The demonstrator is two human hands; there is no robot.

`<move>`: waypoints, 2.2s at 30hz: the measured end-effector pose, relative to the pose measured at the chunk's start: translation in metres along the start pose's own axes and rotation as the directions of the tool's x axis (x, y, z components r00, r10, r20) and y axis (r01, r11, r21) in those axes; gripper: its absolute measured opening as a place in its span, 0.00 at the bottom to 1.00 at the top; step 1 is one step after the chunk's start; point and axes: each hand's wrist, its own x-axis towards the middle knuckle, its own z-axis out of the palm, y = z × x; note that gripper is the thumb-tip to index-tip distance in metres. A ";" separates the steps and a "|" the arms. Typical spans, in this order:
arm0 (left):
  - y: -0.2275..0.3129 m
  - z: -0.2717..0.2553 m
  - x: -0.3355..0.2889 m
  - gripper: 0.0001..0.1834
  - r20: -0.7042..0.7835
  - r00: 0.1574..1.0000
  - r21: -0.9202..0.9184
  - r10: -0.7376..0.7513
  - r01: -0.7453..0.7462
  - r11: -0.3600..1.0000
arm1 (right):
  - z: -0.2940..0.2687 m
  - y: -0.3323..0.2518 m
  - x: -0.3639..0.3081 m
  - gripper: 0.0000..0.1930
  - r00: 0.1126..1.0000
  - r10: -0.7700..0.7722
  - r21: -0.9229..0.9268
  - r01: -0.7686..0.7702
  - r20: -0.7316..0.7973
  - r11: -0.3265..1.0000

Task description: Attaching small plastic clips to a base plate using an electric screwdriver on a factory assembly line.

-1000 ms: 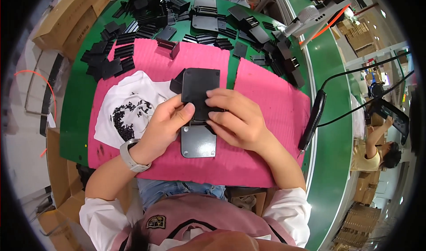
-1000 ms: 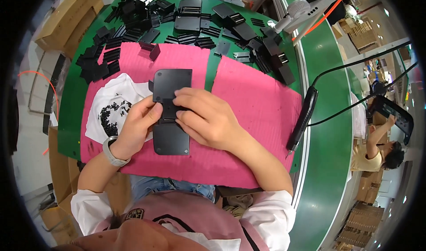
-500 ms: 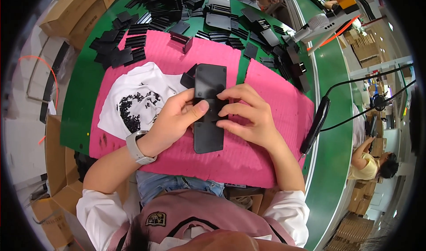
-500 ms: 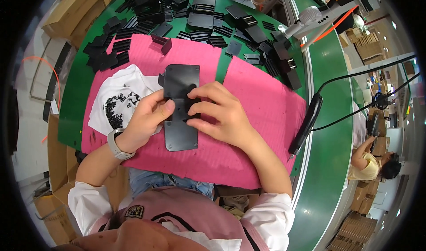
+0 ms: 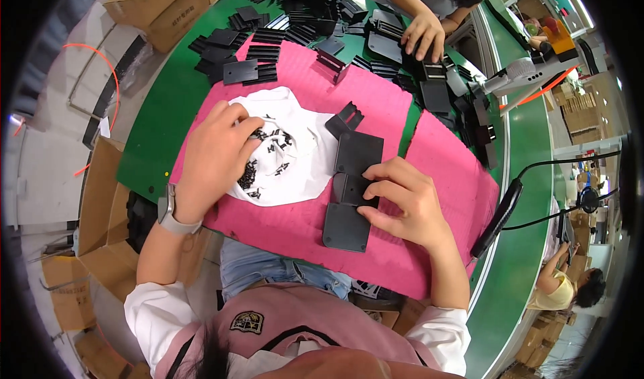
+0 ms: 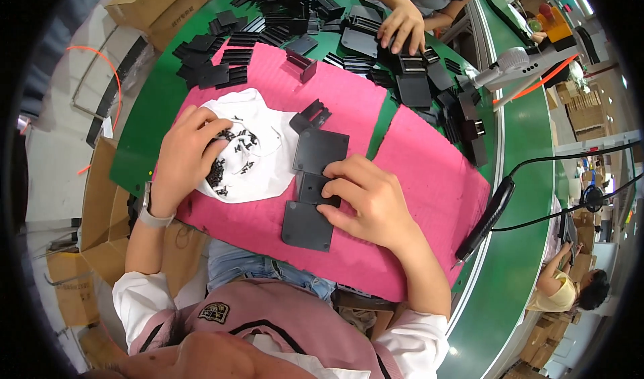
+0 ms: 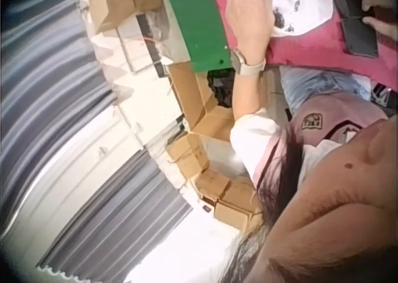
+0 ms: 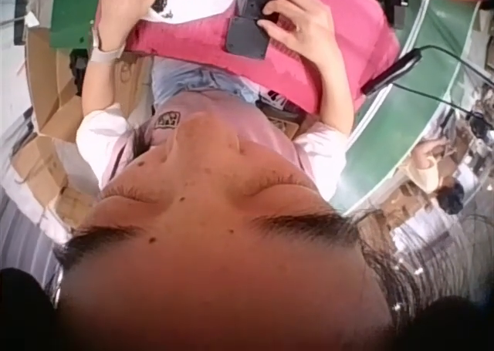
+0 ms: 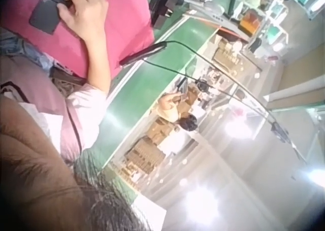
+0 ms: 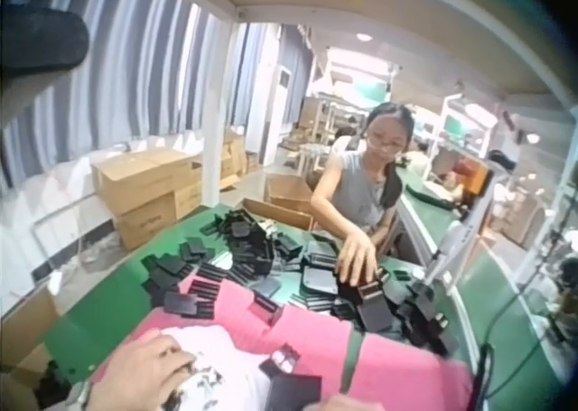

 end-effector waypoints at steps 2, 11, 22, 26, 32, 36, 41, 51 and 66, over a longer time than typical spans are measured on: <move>-0.010 -0.002 -0.002 0.06 0.067 0.998 -0.120 0.016 -0.008 0.993 | 0.001 -0.004 0.004 0.13 1.000 0.015 0.016 -0.015 0.016 1.000; -0.013 0.005 -0.004 0.05 -0.010 1.000 -0.090 -0.007 0.006 0.996 | 0.004 -0.030 -0.007 0.14 0.993 0.115 -0.101 -0.111 0.037 0.989; -0.013 0.000 0.001 0.05 -0.046 0.985 -0.365 -0.167 0.139 0.921 | -0.069 0.002 -0.125 0.21 0.530 0.370 -0.519 -0.843 -0.763 0.138; -0.007 0.008 0.002 0.05 0.145 0.958 -0.697 -0.247 0.276 0.662 | -0.072 0.029 -0.159 0.38 0.204 0.667 -0.495 -0.823 -0.717 -0.279; 0.037 0.019 0.012 0.05 0.445 0.891 -0.841 -0.087 0.449 0.302 | -0.090 0.061 -0.189 0.25 0.216 0.783 0.062 -0.949 -0.583 0.308; 0.060 0.031 0.015 0.06 0.501 0.866 -0.856 0.004 0.495 0.151 | -0.077 0.009 -0.117 0.28 0.399 0.691 0.626 -0.301 -0.603 0.720; 0.085 0.035 0.016 0.09 0.526 0.850 -0.850 0.039 0.526 0.019 | -0.093 -0.044 -0.012 0.33 0.825 0.260 0.799 0.326 -0.502 0.505; 0.086 0.043 0.003 0.11 0.474 0.879 -0.879 0.059 0.476 -0.025 | -0.068 -0.054 0.022 0.27 0.831 -0.198 0.792 0.556 -0.520 0.252; 0.087 0.049 -0.002 0.10 0.422 0.906 -0.906 -0.031 0.423 0.031 | -0.049 -0.058 0.020 0.24 0.836 0.056 0.790 0.491 -0.545 0.367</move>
